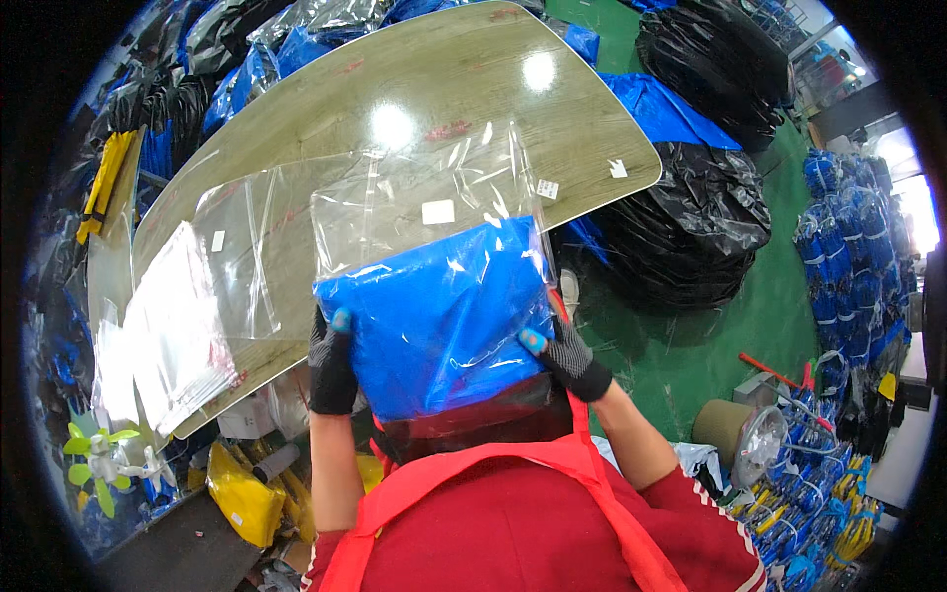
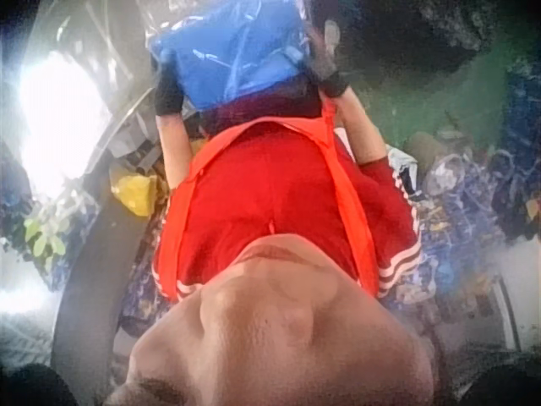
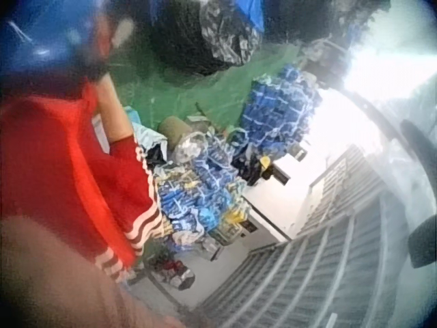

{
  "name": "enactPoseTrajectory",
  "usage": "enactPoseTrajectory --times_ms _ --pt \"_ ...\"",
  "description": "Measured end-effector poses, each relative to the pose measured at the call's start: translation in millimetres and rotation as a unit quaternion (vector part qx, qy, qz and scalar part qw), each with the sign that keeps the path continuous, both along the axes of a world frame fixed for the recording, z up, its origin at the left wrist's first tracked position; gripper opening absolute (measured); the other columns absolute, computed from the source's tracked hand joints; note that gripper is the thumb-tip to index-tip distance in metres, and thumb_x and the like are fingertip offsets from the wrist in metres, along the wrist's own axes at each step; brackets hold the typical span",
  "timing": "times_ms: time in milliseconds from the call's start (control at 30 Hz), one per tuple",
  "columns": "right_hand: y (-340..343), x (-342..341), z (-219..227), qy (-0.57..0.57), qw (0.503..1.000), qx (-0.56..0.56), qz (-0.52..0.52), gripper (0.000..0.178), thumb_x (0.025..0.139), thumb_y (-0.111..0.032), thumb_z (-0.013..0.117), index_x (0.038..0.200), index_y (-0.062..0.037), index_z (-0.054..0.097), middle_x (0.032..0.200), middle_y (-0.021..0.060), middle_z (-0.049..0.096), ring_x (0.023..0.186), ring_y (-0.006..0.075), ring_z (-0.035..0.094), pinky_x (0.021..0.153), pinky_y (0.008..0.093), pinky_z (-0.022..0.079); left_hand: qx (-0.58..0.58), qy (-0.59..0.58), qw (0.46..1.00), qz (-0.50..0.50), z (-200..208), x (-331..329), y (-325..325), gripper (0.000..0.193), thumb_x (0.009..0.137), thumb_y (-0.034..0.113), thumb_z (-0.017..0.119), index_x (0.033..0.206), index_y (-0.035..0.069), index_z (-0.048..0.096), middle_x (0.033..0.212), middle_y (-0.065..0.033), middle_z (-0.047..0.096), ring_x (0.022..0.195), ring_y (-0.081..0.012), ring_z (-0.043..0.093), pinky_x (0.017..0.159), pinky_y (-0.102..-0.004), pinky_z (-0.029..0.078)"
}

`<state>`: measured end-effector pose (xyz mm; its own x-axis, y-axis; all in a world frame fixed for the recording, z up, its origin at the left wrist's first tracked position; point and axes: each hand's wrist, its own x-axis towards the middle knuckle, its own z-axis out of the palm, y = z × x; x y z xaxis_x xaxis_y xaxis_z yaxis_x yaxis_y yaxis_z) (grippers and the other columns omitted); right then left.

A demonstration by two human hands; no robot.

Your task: The person repeatedly places blue and black plastic bags into clear plastic sleeves on a table, then folds and stacks them. The process is repeated multiple times with consistent handling of the bags and sleeves.

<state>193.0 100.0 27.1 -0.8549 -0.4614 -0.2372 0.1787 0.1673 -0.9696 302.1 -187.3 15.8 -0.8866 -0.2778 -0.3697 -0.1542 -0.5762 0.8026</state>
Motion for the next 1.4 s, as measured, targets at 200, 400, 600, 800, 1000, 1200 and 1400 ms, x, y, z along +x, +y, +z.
enactPoseTrajectory --times_ms 200,400,600,800,1000,1200,1400 --pt "-1.9 -8.3 3.2 -0.002 0.991 -0.105 -0.084 0.047 0.093 -0.042 0.060 0.118 -0.0023 0.062 0.101 0.0063 0.066 0.090 0.0167 0.059 0.083 0.0332 0.049 -0.028 -0.071 0.994 0.078 13.5 25.4 25.8 0.056 0.086 0.033 0.071 0.130 0.003 0.051 0.122 -0.0097 0.060 0.105 -0.0194 0.059 0.092 -0.0340 0.049" --pt "9.3 7.4 -10.7 -0.007 0.996 0.085 -0.019 0.046 0.089 -0.042 0.065 0.110 -0.0014 0.063 0.093 0.0065 0.068 0.090 0.0176 0.063 0.081 0.0319 0.050 -0.161 -0.004 0.987 0.002 -0.8 22.8 6.0 0.067 0.078 0.028 0.079 0.131 0.003 0.048 0.122 -0.0101 0.060 0.106 -0.0220 0.059 0.094 -0.0370 0.048" --pt "23.1 26.7 -33.6 -0.066 0.996 -0.048 0.034 0.080 0.076 -0.033 0.080 0.136 -0.0013 0.039 0.123 0.0119 0.057 0.110 0.0226 0.057 0.096 0.0353 0.046 -0.106 -0.169 0.969 -0.143 -59.2 68.9 21.1 0.076 0.073 0.031 0.083 0.134 0.004 0.047 0.125 -0.0091 0.059 0.109 -0.0233 0.059 0.094 -0.0376 0.048" --pt "40.3 50.2 -16.3 -0.110 0.993 0.023 0.037 0.074 0.077 -0.036 0.078 0.134 -0.0009 0.046 0.127 0.0122 0.057 0.118 0.0229 0.053 0.104 0.0367 0.039 -0.198 -0.077 0.948 -0.238 -99.0 93.8 17.9 0.085 0.064 0.046 0.087 0.130 0.006 0.050 0.118 -0.0057 0.060 0.104 -0.0218 0.059 0.087 -0.0384 0.050" --pt "20.8 9.2 10.4 -0.064 0.939 -0.339 -0.005 0.109 0.069 -0.056 0.078 0.148 -0.0014 0.026 0.145 0.0166 0.041 0.132 0.0263 0.043 0.109 0.0377 0.034 0.023 0.027 0.998 -0.048 -61.9 22.0 20.0 0.042 0.077 0.016 0.075 0.115 0.008 0.059 0.094 -0.0024 0.062 0.077 -0.0166 0.061 0.067 -0.0324 0.051" --pt "-34.5 -49.7 38.7 0.149 0.944 -0.248 -0.159 0.077 0.068 -0.024 0.085 0.132 -0.0071 0.044 0.129 0.0134 0.052 0.118 0.0249 0.053 0.103 0.0376 0.041 -0.011 0.135 0.988 -0.067 -38.3 -73.2 69.1 0.033 0.086 0.016 0.068 0.117 0.008 0.060 0.087 -0.0019 0.062 0.081 -0.0170 0.064 0.073 -0.0326 0.052" --pt "-10.6 -96.6 52.7 0.409 0.892 -0.190 0.023 0.059 0.071 -0.009 0.083 0.120 -0.0075 0.050 0.109 0.0136 0.059 0.102 0.0267 0.060 0.089 0.0363 0.048 -0.723 0.078 0.640 -0.247 149.6 -89.6 20.5 0.044 0.081 0.043 0.071 0.104 0.006 0.069 0.101 -0.0166 0.069 0.100 -0.0320 0.064 0.091 -0.0417 0.047"
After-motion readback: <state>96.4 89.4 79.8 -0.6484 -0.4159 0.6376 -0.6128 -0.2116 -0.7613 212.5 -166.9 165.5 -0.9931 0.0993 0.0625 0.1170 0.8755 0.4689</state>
